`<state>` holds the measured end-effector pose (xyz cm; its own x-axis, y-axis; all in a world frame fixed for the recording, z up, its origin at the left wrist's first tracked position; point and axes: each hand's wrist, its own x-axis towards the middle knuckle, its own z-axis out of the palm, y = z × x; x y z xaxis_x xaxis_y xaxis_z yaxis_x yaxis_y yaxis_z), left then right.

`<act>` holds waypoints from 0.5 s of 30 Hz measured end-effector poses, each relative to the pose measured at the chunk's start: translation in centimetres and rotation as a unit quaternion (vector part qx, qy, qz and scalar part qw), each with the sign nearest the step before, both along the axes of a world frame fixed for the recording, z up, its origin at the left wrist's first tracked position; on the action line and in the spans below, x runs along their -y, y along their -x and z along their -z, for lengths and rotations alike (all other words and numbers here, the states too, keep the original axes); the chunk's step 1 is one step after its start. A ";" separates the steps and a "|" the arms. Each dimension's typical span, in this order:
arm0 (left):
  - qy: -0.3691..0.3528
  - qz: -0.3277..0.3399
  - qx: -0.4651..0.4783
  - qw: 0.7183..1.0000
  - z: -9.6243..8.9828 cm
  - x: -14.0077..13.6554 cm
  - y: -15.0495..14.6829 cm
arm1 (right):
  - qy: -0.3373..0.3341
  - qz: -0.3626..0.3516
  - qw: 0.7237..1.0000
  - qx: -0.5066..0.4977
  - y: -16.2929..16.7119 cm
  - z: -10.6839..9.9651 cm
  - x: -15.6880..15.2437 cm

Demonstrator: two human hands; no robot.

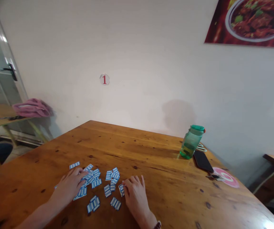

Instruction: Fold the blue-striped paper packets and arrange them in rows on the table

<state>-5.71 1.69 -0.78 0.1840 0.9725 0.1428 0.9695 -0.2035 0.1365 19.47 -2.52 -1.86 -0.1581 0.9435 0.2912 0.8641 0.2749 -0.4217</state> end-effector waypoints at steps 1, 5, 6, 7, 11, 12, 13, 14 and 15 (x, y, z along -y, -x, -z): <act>0.017 0.008 0.001 1.000 -0.2 0.2 -0.6 | 0.001 0.004 1.000 -0.001 -0.1 0.0 -0.1; 0.075 0.108 0.048 0.990 -0.5 0.1 -2.1 | 0.004 -0.002 1.000 -0.002 -0.2 0.0 -0.2; 0.076 0.105 0.045 0.990 -0.5 -0.1 -2.0 | 0.002 -0.005 1.000 -0.003 -0.2 0.1 -0.2; 0.071 0.093 0.035 0.993 -0.6 -0.4 -1.6 | -0.001 -0.007 1.000 -0.003 -0.3 0.2 -0.2; 0.001 -0.011 -0.026 1.000 -0.7 -1.6 1.5 | -0.005 -0.004 1.000 -0.002 -0.3 0.3 -0.3; -0.014 -0.034 -0.040 0.999 -0.7 -1.9 2.3 | -0.001 -0.001 1.000 0.001 -0.3 0.3 -0.2; -0.020 -0.058 -0.048 0.997 -0.6 -2.1 2.8 | 0.006 0.001 1.000 0.007 -0.3 0.2 -0.2; -0.020 -0.075 -0.052 0.996 -0.5 -2.2 3.2 | 0.014 0.004 1.000 0.017 -0.2 0.2 -0.2; -0.013 -0.078 -0.050 0.996 -0.3 -2.4 3.4 | 0.022 0.006 0.999 0.028 -0.1 0.1 -0.1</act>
